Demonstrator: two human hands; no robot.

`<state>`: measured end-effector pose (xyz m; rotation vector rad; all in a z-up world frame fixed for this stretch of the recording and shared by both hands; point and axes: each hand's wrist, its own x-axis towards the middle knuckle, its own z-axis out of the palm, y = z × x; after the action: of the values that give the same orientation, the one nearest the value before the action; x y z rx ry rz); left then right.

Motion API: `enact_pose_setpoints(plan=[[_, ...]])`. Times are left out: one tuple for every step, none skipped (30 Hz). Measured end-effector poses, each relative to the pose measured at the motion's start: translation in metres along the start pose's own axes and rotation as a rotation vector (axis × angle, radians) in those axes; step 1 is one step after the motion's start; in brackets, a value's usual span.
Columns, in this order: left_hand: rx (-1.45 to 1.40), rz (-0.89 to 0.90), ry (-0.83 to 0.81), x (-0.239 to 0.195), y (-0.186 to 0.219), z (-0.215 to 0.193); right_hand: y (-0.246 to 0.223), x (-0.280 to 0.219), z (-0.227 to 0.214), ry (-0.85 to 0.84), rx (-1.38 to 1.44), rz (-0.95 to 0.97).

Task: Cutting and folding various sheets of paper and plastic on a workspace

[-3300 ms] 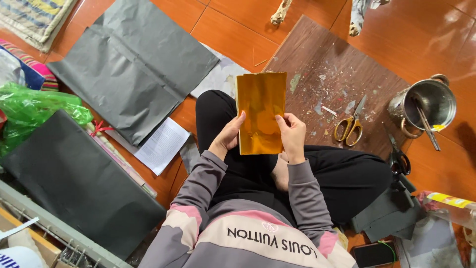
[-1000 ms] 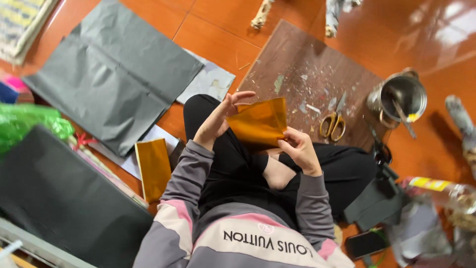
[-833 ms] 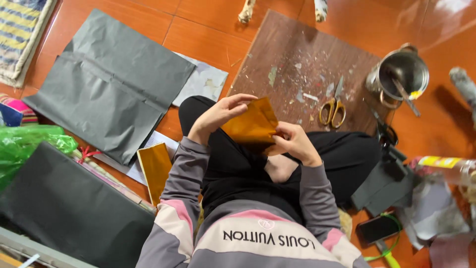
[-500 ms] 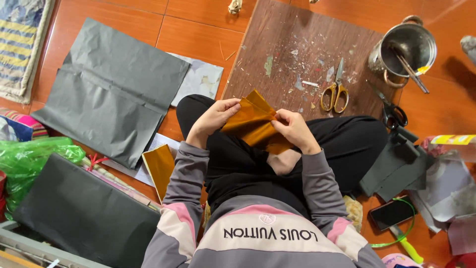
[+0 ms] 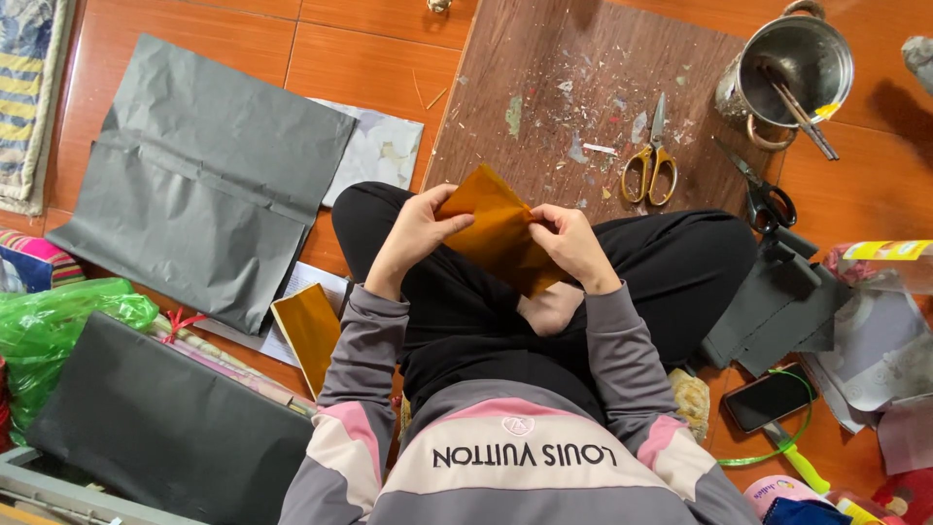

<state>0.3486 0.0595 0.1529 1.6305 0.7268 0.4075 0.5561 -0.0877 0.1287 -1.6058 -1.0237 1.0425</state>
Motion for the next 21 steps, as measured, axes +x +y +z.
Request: enact_pose_setpoints(plan=[[-0.003, 0.015, 0.038, 0.002, -0.002, 0.0, 0.002, 0.0, 0.0, -0.007, -0.009, -0.01], [-0.003, 0.012, 0.035, 0.004, -0.007, 0.001, -0.004, -0.002, 0.0, -0.005, -0.008, -0.006], [0.001, 0.014, 0.052, 0.007, -0.012, 0.002, -0.009, -0.003, 0.0, -0.015, -0.023, -0.018], [0.004, 0.015, 0.067, 0.011, -0.017, 0.005, -0.013, -0.004, -0.003, -0.024, -0.038, -0.027], [0.002, 0.012, 0.062, 0.016, -0.026, 0.005, -0.004, -0.001, -0.009, -0.021, -0.038, -0.021], [-0.035, -0.019, 0.137, 0.023, -0.034, 0.005, 0.004, 0.001, -0.015, -0.042, -0.112, -0.021], [-0.072, -0.051, 0.211, 0.03, -0.042, 0.005, 0.013, 0.004, -0.021, -0.063, -0.186, -0.02], [-0.072, -0.051, 0.198, 0.037, -0.048, 0.004, 0.023, 0.006, -0.032, -0.051, -0.184, -0.013], [-0.154, -0.085, 0.264, 0.044, -0.052, 0.003, 0.033, 0.008, -0.044, 0.017, -0.043, 0.022], [-0.235, -0.115, 0.327, 0.053, -0.057, 0.003, 0.042, 0.01, -0.056, 0.09, 0.098, 0.053], [-0.234, -0.113, 0.311, 0.063, -0.067, 0.007, 0.041, 0.013, -0.062, 0.105, 0.099, 0.055], [-0.357, -0.129, 0.344, 0.074, -0.077, 0.01, 0.039, 0.018, -0.068, 0.165, 0.261, 0.08], [-0.48, -0.147, 0.376, 0.087, -0.086, 0.014, 0.037, 0.023, -0.074, 0.224, 0.423, 0.102], [-0.477, -0.143, 0.358, 0.099, -0.099, 0.022, 0.058, 0.031, -0.074, 0.243, 0.425, 0.099], [-0.484, -0.143, 0.376, 0.112, -0.113, 0.029, 0.078, 0.039, -0.074, 0.301, 0.549, 0.166], [-0.493, -0.145, 0.394, 0.124, -0.126, 0.036, 0.099, 0.048, -0.073, 0.358, 0.673, 0.234], [-0.491, -0.144, 0.378, 0.134, -0.131, 0.04, 0.128, 0.059, -0.078, 0.374, 0.676, 0.231], [-0.5, -0.197, 0.387, 0.142, -0.138, 0.046, 0.16, 0.069, -0.083, 0.404, 0.534, 0.215], [-0.508, -0.251, 0.397, 0.15, -0.145, 0.052, 0.192, 0.079, -0.088, 0.431, 0.391, 0.201], [-0.51, -0.261, 0.387, 0.158, -0.16, 0.054, 0.183, 0.083, -0.09, 0.44, 0.39, 0.211], [-0.501, -0.3, 0.378, 0.166, -0.176, 0.056, 0.174, 0.086, -0.091, 0.469, 0.293, 0.209]])
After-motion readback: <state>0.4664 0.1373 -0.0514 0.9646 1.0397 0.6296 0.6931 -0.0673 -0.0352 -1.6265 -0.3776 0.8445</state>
